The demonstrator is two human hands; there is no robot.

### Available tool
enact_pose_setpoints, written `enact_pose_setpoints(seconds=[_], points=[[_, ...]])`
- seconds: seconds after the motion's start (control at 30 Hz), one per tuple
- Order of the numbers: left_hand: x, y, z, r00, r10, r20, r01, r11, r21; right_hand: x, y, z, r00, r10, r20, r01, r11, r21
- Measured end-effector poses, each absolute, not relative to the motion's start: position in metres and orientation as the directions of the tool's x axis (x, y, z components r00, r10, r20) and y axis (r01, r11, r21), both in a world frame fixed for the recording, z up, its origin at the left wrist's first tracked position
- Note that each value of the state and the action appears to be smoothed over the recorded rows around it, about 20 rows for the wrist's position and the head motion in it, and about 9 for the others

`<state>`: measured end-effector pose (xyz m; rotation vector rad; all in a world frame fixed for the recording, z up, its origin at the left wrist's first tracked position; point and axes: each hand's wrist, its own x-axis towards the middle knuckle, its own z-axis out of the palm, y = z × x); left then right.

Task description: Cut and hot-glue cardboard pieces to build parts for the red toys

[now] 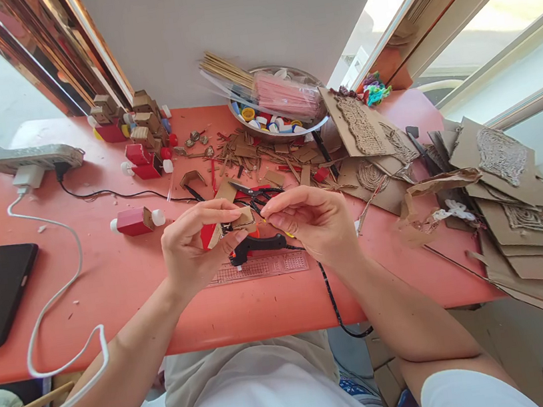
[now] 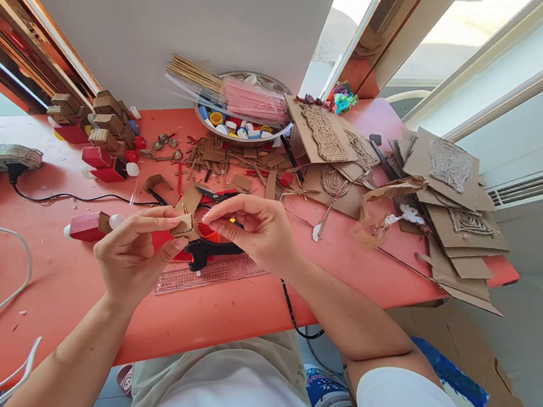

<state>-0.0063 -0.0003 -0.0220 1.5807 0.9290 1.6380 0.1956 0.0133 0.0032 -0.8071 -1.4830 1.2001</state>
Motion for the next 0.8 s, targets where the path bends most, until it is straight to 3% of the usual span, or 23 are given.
enact_pose_setpoints(seconds=[0.17,0.3,0.5,0.8], points=[[-0.007,0.004,-0.019,-0.109,0.942,0.316,-0.182,-0.332,0.926,0.195,0.015,0.002,-0.208,0.944,0.257,-0.145,0.23,-0.962],[-0.013,0.01,-0.016,-0.01,0.99,0.143,-0.31,-0.139,0.94,0.196,0.019,-0.003,-0.203,0.941,0.27,-0.143,0.244,-0.959],[-0.019,0.013,-0.017,0.048,0.991,0.121,-0.363,-0.096,0.927,0.199,0.019,-0.004,-0.244,0.919,0.31,-0.129,0.286,-0.95],[-0.017,0.013,-0.018,0.039,0.994,0.104,-0.385,-0.081,0.919,0.193,0.02,-0.003,-0.353,0.912,0.211,-0.22,0.138,-0.966]])
